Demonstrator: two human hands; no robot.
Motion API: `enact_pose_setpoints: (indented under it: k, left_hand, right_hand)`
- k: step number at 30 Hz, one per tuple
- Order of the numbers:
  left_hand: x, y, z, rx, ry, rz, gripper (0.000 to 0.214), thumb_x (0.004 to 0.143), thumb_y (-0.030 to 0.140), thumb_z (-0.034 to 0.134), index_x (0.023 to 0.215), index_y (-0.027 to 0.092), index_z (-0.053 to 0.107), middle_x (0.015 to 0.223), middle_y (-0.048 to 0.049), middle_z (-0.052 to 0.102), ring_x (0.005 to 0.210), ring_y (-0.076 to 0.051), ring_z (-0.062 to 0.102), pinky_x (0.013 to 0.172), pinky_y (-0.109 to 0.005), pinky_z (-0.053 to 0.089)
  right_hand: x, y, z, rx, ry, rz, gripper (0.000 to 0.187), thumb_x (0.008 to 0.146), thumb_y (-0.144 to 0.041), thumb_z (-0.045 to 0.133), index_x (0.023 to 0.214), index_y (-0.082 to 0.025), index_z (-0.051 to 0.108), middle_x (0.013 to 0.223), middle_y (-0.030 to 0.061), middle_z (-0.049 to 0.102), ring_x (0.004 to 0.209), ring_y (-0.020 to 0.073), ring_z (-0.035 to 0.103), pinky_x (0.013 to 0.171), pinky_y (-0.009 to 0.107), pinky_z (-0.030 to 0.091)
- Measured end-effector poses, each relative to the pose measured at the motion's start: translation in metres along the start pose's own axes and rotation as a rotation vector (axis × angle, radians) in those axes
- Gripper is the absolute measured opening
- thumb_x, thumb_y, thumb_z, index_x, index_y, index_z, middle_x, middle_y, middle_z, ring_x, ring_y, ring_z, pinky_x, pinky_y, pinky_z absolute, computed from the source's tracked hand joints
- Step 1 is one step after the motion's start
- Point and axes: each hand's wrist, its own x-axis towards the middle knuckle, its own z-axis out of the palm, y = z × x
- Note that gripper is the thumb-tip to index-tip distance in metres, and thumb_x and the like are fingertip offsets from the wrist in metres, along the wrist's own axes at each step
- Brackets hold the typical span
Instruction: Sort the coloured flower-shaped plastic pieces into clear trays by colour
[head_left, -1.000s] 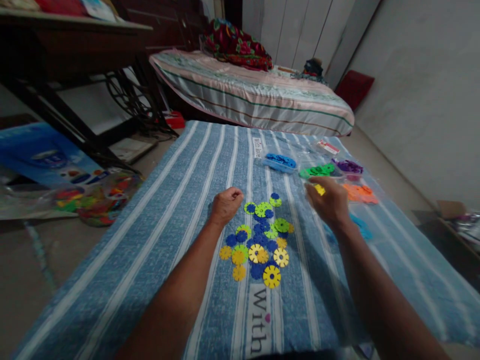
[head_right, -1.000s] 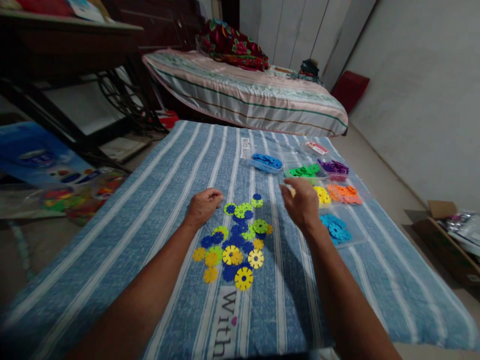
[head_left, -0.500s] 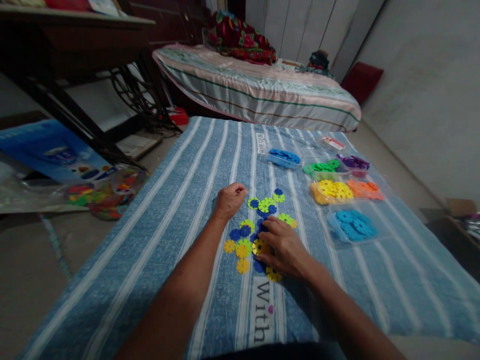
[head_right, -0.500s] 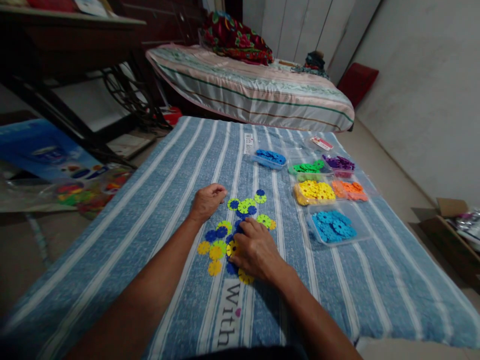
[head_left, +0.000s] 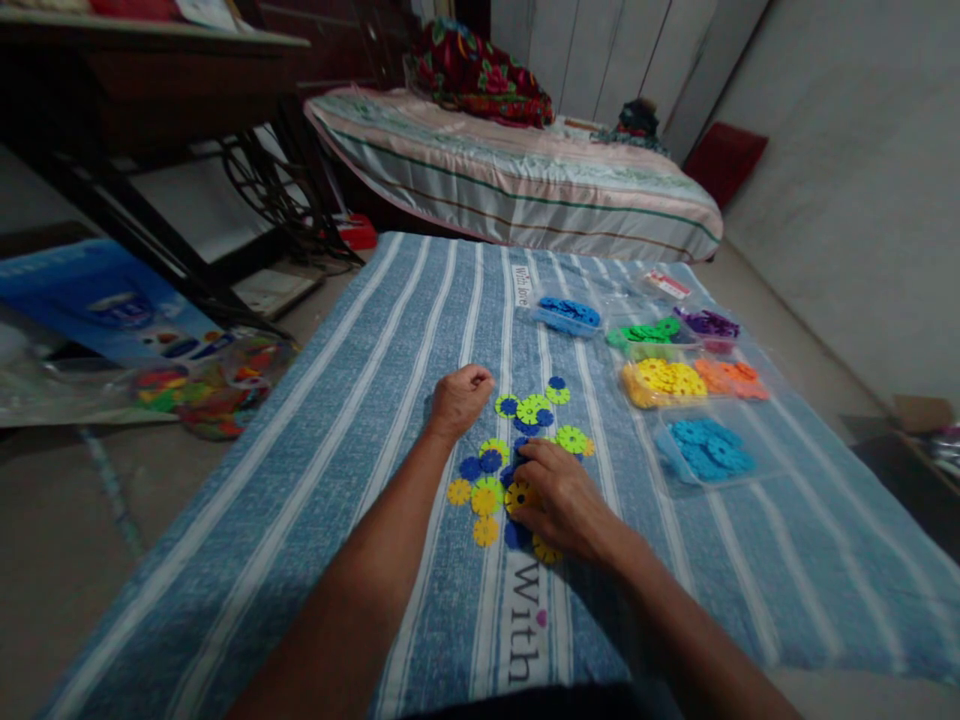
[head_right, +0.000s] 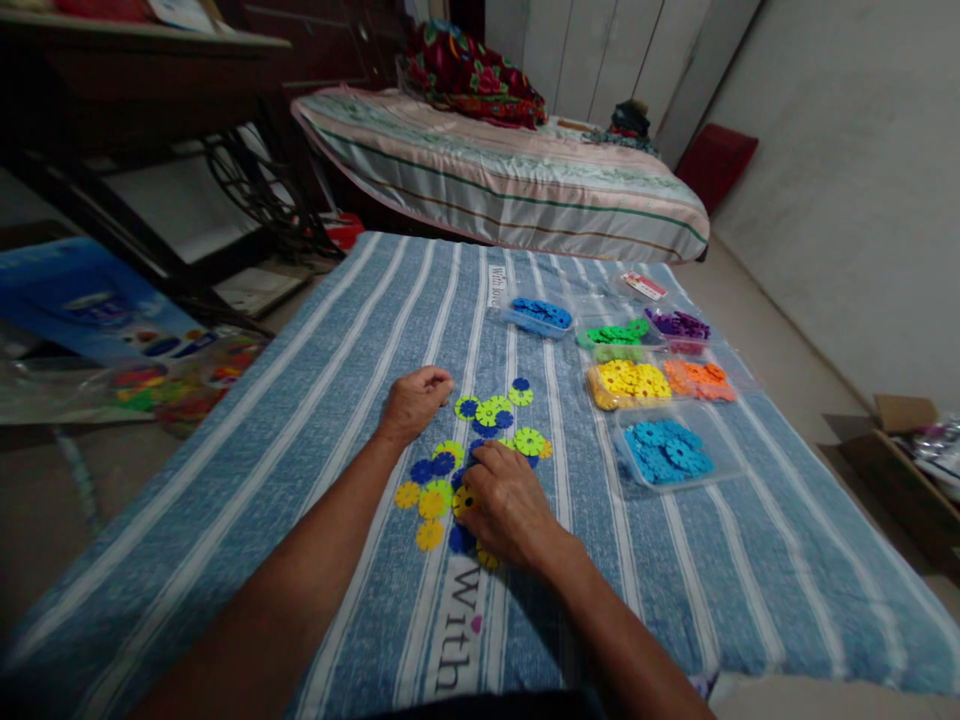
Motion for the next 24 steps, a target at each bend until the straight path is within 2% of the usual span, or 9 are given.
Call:
enact_pose_setpoints:
  k: [5, 9, 12, 15, 18, 20, 24]
  left_hand:
    - [0.0, -0.001, 0.0, 0.013, -0.001, -0.002, 0.017, 0.076, 0.035, 0.056, 0.079, 0.021, 0.065, 0.067, 0.0004, 0.066, 0.067, -0.016, 0.064, 0.063, -0.024, 0.048]
    - [0.0, 0.0, -0.001, 0.013, -0.004, -0.004, 0.017, 0.075, 0.035, 0.056, 0.078, 0.021, 0.065, 0.066, 0.0003, 0.065, 0.067, -0.016, 0.063, 0.063, -0.024, 0.047]
    - [0.0, 0.002, -0.001, 0.011, -0.008, -0.012, 0.017, 0.076, 0.035, 0.056, 0.079, 0.021, 0.065, 0.065, 0.0006, 0.065, 0.067, -0.016, 0.063, 0.063, -0.024, 0.047]
    - [0.0, 0.003, -0.001, 0.007, -0.005, -0.016, 0.017, 0.076, 0.035, 0.056, 0.078, 0.021, 0.065, 0.065, 0.0009, 0.065, 0.067, -0.016, 0.063, 0.062, -0.024, 0.047]
    - [0.0, 0.002, -0.001, 0.002, -0.007, -0.014, 0.017, 0.075, 0.035, 0.056, 0.078, 0.021, 0.065, 0.066, 0.0006, 0.066, 0.067, -0.016, 0.064, 0.063, -0.024, 0.047]
    - [0.0, 0.001, -0.001, 0.004, -0.008, -0.011, 0.017, 0.075, 0.035, 0.056, 0.078, 0.021, 0.065, 0.067, 0.0005, 0.066, 0.068, -0.016, 0.064, 0.063, -0.024, 0.047]
    - [0.0, -0.001, 0.0, 0.013, 0.002, -0.008, 0.017, 0.075, 0.034, 0.056, 0.078, 0.021, 0.066, 0.066, 0.0004, 0.066, 0.068, -0.016, 0.064, 0.063, -0.024, 0.047]
  right_hand:
    - [0.001, -0.002, 0.001, 0.144, 0.004, -0.006, 0.014, 0.074, -0.012, 0.069, 0.084, -0.022, 0.066, 0.111, 0.0097, 0.066, 0.118, 0.0292, 0.056, 0.1, 0.046, 0.046]
    - [0.004, -0.007, -0.008, 0.277, -0.01, 0.022, 0.017, 0.071, -0.004, 0.065, 0.07, -0.02, 0.062, 0.1, 0.0065, 0.068, 0.106, 0.0241, 0.062, 0.093, 0.039, 0.048]
    - [0.005, -0.008, -0.017, 0.41, -0.005, 0.066, 0.019, 0.073, -0.002, 0.062, 0.068, -0.02, 0.06, 0.097, 0.0045, 0.068, 0.103, 0.0206, 0.063, 0.09, 0.035, 0.049]
    - [0.006, -0.005, -0.025, 0.501, 0.049, 0.127, 0.015, 0.077, -0.008, 0.062, 0.068, -0.02, 0.06, 0.095, 0.004, 0.069, 0.103, 0.02, 0.064, 0.091, 0.035, 0.048]
    - [0.007, 0.011, -0.037, 0.483, 0.168, 0.187, 0.01, 0.081, -0.021, 0.063, 0.071, -0.021, 0.062, 0.096, 0.0051, 0.07, 0.101, 0.0211, 0.065, 0.091, 0.037, 0.049]
    - [0.009, 0.03, -0.05, 0.4, 0.294, 0.207, 0.01, 0.081, -0.026, 0.063, 0.072, -0.021, 0.063, 0.096, 0.0058, 0.071, 0.098, 0.0218, 0.066, 0.09, 0.038, 0.049]
    - [0.01, 0.082, -0.09, 0.011, 0.702, 0.269, 0.012, 0.079, -0.032, 0.059, 0.073, -0.022, 0.063, 0.086, 0.0064, 0.071, 0.087, 0.0238, 0.066, 0.085, 0.041, 0.051]
